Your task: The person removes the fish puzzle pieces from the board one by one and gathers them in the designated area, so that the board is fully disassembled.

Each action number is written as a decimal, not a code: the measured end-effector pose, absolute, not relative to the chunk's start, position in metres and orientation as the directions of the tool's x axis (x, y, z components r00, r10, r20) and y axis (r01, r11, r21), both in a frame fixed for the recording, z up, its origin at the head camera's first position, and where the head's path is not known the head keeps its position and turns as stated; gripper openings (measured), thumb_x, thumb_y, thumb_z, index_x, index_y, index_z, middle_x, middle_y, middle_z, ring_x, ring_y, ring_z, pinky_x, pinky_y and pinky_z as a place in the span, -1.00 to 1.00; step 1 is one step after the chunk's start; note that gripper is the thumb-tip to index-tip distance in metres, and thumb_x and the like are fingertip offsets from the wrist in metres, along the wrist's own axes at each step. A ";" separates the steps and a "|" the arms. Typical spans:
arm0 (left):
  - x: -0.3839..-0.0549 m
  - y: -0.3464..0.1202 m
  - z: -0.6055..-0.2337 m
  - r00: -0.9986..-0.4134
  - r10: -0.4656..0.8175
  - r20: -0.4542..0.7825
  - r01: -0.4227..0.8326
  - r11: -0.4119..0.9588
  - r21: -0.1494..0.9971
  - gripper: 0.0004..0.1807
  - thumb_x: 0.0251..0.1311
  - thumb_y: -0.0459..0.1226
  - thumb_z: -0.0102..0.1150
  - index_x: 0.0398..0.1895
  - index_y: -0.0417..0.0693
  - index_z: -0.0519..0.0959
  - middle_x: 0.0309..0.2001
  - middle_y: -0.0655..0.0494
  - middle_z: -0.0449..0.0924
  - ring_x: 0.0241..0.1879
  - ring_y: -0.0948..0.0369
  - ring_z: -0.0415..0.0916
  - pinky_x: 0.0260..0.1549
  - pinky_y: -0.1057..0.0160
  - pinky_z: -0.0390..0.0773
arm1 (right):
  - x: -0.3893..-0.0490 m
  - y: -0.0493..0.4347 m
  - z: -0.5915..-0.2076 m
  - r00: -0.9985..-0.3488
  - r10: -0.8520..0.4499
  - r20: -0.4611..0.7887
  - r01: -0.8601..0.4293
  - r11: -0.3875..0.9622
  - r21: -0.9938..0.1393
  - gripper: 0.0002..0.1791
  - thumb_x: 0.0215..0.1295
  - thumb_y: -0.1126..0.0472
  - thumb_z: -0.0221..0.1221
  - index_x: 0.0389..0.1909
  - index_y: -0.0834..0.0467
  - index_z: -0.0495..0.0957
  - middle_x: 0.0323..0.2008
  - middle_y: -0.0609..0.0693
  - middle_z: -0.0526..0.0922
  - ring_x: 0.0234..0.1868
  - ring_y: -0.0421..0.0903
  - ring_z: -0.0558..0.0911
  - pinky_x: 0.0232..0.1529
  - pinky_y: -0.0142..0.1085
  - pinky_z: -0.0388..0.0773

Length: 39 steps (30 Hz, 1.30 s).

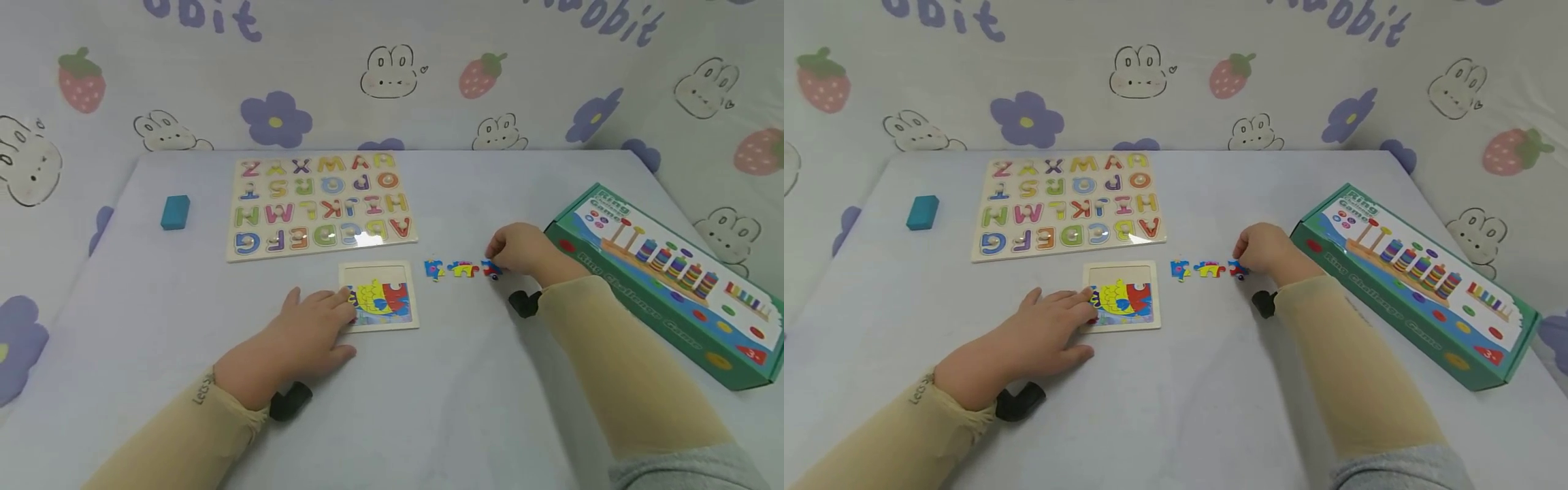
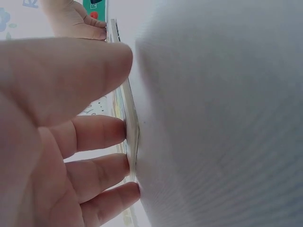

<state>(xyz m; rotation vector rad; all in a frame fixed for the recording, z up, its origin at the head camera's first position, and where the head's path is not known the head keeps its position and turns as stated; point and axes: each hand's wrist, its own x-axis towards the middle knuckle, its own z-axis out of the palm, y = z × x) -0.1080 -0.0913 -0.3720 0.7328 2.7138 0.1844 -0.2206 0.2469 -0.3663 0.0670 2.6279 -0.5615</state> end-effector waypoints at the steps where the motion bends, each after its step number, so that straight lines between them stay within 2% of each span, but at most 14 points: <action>1: -0.108 -0.091 -0.372 -0.814 0.511 -0.275 0.468 0.859 0.208 -0.44 0.17 0.04 0.24 0.19 0.04 0.46 0.44 0.00 0.25 0.42 -0.02 0.16 0.29 -0.43 0.00 | -0.219 0.245 -0.365 -0.903 -0.046 -0.427 0.122 0.926 -0.357 -0.82 0.27 0.34 0.09 -0.16 0.22 0.61 -0.15 0.16 0.59 -0.16 0.06 0.49 -0.22 -0.24 0.51; 6: -0.109 -0.089 -0.371 -0.815 0.506 -0.283 0.466 0.862 0.199 -0.42 0.17 0.05 0.23 0.22 0.04 0.46 0.44 0.00 0.24 0.42 -0.02 0.16 0.29 -0.43 -0.01 | -0.208 0.216 -0.349 -0.934 -0.091 -0.346 0.024 0.949 -0.314 -0.74 0.31 0.30 0.06 -0.04 0.24 0.58 -0.07 0.19 0.57 -0.12 0.08 0.49 -0.14 -0.14 0.55; 11: -0.108 -0.088 -0.370 -0.818 0.495 -0.295 0.455 0.869 0.195 -0.43 0.19 0.06 0.21 0.23 0.04 0.47 0.45 0.00 0.24 0.43 -0.02 0.15 0.30 -0.43 -0.03 | -0.197 0.164 -0.342 -0.940 -0.200 -0.276 -0.105 0.940 -0.323 -0.73 0.32 0.23 0.14 -0.01 0.21 0.61 -0.15 0.11 0.58 -0.13 0.02 0.49 -0.10 -0.18 0.53; 15: -0.109 -0.086 -0.369 -0.819 0.482 -0.312 0.443 0.876 0.192 -0.45 0.24 0.06 0.16 0.22 0.03 0.48 0.45 -0.01 0.22 0.44 -0.03 0.12 0.30 -0.42 -0.01 | -0.188 0.120 -0.345 -0.898 -0.329 -0.291 -0.219 0.910 -0.352 -0.73 0.30 0.17 0.19 -0.04 0.17 0.65 -0.16 0.04 0.64 -0.13 -0.03 0.52 -0.04 -0.22 0.55; 20: -0.109 -0.083 -0.368 -0.824 0.485 -0.291 0.456 0.874 0.166 -0.50 0.28 0.03 0.12 0.17 -0.04 0.52 0.40 -0.12 0.27 0.44 -0.09 0.08 0.25 -0.43 0.09 | -0.178 0.076 -0.353 -0.825 -0.451 -0.340 -0.342 0.878 -0.335 -0.69 0.28 0.15 0.21 0.00 0.15 0.66 -0.08 0.00 0.69 -0.03 -0.07 0.58 0.12 -0.21 0.52; 26: -0.106 -0.083 -0.368 -0.833 0.504 -0.229 0.495 0.863 0.101 -0.52 0.27 0.04 0.13 0.12 -0.06 0.57 0.17 -0.10 0.39 0.32 -0.06 0.15 0.20 -0.37 0.22 | -0.171 0.061 -0.361 -0.837 -0.445 -0.318 -0.340 0.879 -0.335 -0.75 0.16 0.16 0.31 -0.16 0.17 0.69 -0.32 -0.05 0.67 -0.23 -0.08 0.54 -0.06 -0.26 0.52; 32: -0.104 -0.083 -0.367 -0.814 0.533 -0.233 0.532 0.844 0.071 -0.46 0.27 0.05 0.12 0.17 -0.12 0.54 0.11 -0.04 0.48 0.27 0.00 0.23 0.23 -0.37 0.18 | -0.169 0.063 -0.365 -0.855 -0.428 -0.293 -0.331 0.885 -0.327 -0.69 0.15 0.16 0.34 -0.09 0.14 0.60 -0.26 -0.04 0.62 -0.22 -0.10 0.50 -0.08 -0.27 0.51; 39: -0.103 -0.085 -0.366 -0.808 0.534 -0.249 0.540 0.840 0.048 -0.42 0.27 0.06 0.13 0.22 -0.12 0.51 0.14 -0.03 0.47 0.28 0.01 0.22 0.25 -0.38 0.14 | -0.171 0.062 -0.369 -0.871 -0.416 -0.261 -0.288 0.863 -0.416 -0.83 0.15 0.29 0.28 -0.30 0.05 0.50 -0.29 -0.04 0.61 -0.26 -0.09 0.53 -0.19 -0.27 0.50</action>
